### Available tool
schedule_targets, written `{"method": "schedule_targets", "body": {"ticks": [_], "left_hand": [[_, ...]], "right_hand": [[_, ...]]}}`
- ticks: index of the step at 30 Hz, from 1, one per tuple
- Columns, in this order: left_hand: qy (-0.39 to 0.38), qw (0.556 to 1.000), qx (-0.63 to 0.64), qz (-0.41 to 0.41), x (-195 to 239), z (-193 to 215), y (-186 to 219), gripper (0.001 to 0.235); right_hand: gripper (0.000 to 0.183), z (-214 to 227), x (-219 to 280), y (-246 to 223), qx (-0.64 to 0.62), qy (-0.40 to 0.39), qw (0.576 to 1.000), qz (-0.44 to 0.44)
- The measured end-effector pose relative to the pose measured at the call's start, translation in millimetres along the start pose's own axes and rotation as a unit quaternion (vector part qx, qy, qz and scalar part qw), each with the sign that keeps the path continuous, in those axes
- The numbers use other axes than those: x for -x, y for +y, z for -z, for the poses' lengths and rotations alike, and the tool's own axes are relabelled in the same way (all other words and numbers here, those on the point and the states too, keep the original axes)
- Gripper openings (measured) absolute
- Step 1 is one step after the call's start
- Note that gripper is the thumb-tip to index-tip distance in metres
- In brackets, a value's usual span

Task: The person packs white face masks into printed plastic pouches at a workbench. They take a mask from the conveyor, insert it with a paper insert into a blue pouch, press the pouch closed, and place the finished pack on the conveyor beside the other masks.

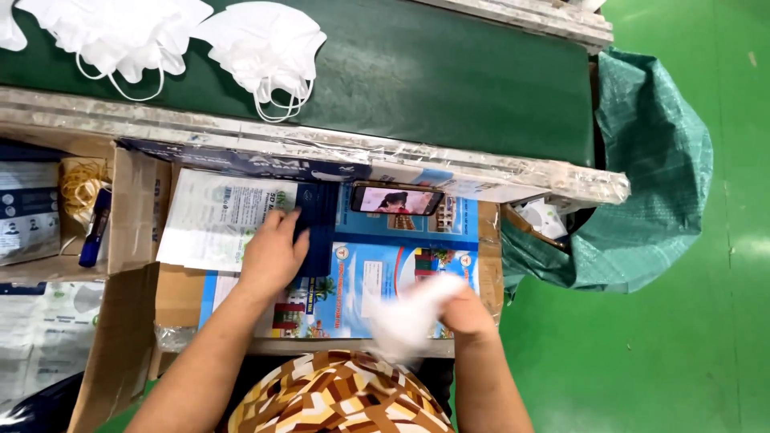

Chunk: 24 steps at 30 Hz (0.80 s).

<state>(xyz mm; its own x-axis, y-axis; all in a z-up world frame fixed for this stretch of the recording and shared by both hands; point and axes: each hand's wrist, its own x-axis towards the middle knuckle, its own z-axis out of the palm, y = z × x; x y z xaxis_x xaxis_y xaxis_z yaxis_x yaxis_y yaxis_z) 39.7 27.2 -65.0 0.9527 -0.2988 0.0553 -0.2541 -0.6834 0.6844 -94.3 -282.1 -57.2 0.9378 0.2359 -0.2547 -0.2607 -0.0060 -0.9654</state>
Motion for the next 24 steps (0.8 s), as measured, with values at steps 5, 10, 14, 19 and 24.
{"method": "schedule_targets", "body": {"ticks": [5,10,14,19,24], "left_hand": [[-0.004,0.995,-0.099,0.021,-1.2,-18.3,-17.8,0.048],[0.028,0.992,-0.046,0.116,-12.7,-24.3,-26.3,0.024],[0.088,0.987,0.108,0.076,2.9,-15.9,-12.6,0.022],[0.074,0.977,0.178,-0.092,29.4,-25.8,14.1,0.017],[0.098,0.957,0.221,-0.16,24.3,-19.5,14.0,0.023]], "right_hand": [[0.042,5.6,-17.4,15.4,0.011,0.143,0.989,-0.041],[0.033,-30.0,-33.3,5.3,0.21,0.296,0.928,-0.079],[0.029,-42.8,-10.0,21.6,0.045,0.194,0.98,-0.018],[0.037,-86.5,-33.7,-33.6,-0.346,-0.05,0.934,0.077],[0.033,-81.7,-40.2,1.8,-0.212,0.182,0.955,-0.1]]}}
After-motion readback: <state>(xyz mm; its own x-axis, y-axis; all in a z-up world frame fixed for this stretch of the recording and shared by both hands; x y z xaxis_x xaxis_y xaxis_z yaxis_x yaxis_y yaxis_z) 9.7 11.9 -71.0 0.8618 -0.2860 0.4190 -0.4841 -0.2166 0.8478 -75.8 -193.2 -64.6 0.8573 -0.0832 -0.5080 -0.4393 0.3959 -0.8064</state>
